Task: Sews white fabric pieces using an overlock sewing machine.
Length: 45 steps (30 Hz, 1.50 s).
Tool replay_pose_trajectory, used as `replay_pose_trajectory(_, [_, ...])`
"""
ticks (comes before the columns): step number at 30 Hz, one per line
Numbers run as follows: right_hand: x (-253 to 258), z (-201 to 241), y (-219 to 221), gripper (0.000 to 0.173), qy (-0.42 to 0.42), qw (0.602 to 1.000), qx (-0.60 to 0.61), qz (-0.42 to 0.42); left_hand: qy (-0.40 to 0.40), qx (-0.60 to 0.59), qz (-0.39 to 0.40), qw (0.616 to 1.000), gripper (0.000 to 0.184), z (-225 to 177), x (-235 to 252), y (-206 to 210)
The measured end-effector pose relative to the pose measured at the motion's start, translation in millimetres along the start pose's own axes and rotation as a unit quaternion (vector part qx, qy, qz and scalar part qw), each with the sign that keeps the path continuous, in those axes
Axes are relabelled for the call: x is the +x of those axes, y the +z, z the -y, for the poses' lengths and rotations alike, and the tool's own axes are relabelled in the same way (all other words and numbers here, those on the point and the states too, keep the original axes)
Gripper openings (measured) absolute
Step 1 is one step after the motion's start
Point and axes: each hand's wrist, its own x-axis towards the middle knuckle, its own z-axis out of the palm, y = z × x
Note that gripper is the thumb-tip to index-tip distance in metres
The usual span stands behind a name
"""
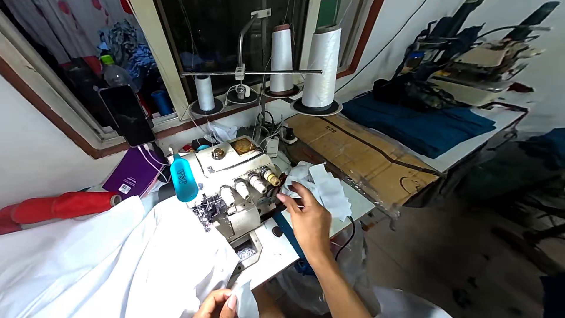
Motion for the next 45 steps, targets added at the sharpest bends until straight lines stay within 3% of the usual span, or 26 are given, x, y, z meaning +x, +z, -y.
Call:
replay_pose_trajectory(2, [-26.3,3.7,-9.9,0.035,0.017,0.999,0.041,0.009,0.013,0.008,-0.003,1.000,0.009,-10.2,3.8,-4.7])
replay_pose_trajectory(4, [-63.9,11.1,-12.7,0.026,0.005,0.989,0.119,0.088,0.023,0.012,0.004,1.000,0.010,-25.1,8.4,-10.1])
replay_pose_trajectory(5, [-80.5,14.7,-13.1,0.027,0.010,0.969,0.174,0.173,0.026,0.013,0.012,1.000,0.010,-32.3,10.8,-12.3])
replay_pose_trajectory(7, [-97.6,19.5,-11.7,0.038,0.049,0.888,0.285,0.358,0.035,0.024,0.029,0.999,0.010,-45.1,16.0,-17.3])
replay_pose_trajectory(8, [-101.1,22.5,-9.1,0.041,0.072,0.849,0.322,0.413,0.040,0.039,0.032,0.998,0.011,-50.1,17.6,-20.2])
replay_pose_trajectory(10, [-104.7,30.8,-4.6,0.031,0.104,0.823,0.339,0.443,0.044,0.068,0.014,0.997,0.011,-55.8,18.8,-25.7])
replay_pose_trajectory(13, [-115.2,39.8,-0.3,0.022,0.128,0.848,0.324,0.401,0.028,0.081,-0.028,0.996,0.011,-56.5,9.8,-25.3])
replay_pose_trajectory(17, [-128.6,50.2,0.9,0.023,0.156,0.858,0.352,0.339,-0.012,0.088,-0.066,0.994,0.007,-51.3,-3.5,-14.2])
replay_pose_trajectory(19, [-133.1,54.6,-4.6,0.024,0.174,0.853,0.355,0.341,0.041,0.142,-0.072,0.986,0.008,-46.1,-3.8,-16.8])
replay_pose_trajectory(22, [-139.0,59.8,-12.5,0.025,0.193,0.840,0.363,0.354,0.158,0.281,-0.069,0.944,0.012,-38.6,-0.9,-20.6])
replay_pose_trajectory(26, [-149.4,55.1,-13.3,0.031,0.186,0.823,0.398,0.359,0.213,0.375,-0.070,0.900,0.016,-33.9,-3.5,-16.0])
replay_pose_trajectory(30, [-149.1,45.7,-14.3,0.029,0.142,0.814,0.430,0.363,0.265,0.452,-0.121,0.843,0.018,-30.0,5.1,-19.8])
replay_pose_trajectory(31, [-147.9,43.8,-15.1,0.029,0.127,0.821,0.426,0.358,0.267,0.443,-0.139,0.845,0.017,-32.1,8.0,-21.8])
replay_pose_trajectory(33, [-146.2,38.4,-16.2,0.026,0.090,0.859,0.376,0.336,0.222,0.354,-0.134,0.899,0.013,-41.4,7.0,-26.7])
replay_pose_trajectory(36, [-142.9,32.4,-12.4,0.016,0.024,0.919,0.281,0.277,0.107,0.062,-0.054,0.991,0.021,-43.2,-3.1,-31.9])
replay_pose_trajectory(38, [-139.7,31.9,-7.2,0.013,-0.013,0.935,0.257,0.243,0.018,-0.157,-0.016,0.987,0.028,-36.3,-12.3,-23.5])
replay_pose_trajectory(40, [-134.9,34.2,-0.3,0.010,-0.048,0.946,0.236,0.216,-0.071,-0.295,0.037,0.952,0.019,-31.3,-15.8,-15.9])
replay_pose_trajectory(42, [-132.6,33.8,5.9,0.010,-0.075,0.960,0.201,0.179,-0.097,-0.266,0.034,0.959,0.008,-31.1,-11.1,-12.7])
replay_pose_trajectory(45, [-137.9,34.6,-0.7,0.024,-0.062,0.974,0.162,0.144,-0.073,-0.168,-0.052,0.982,0.006,-44.3,-1.4,-11.3])
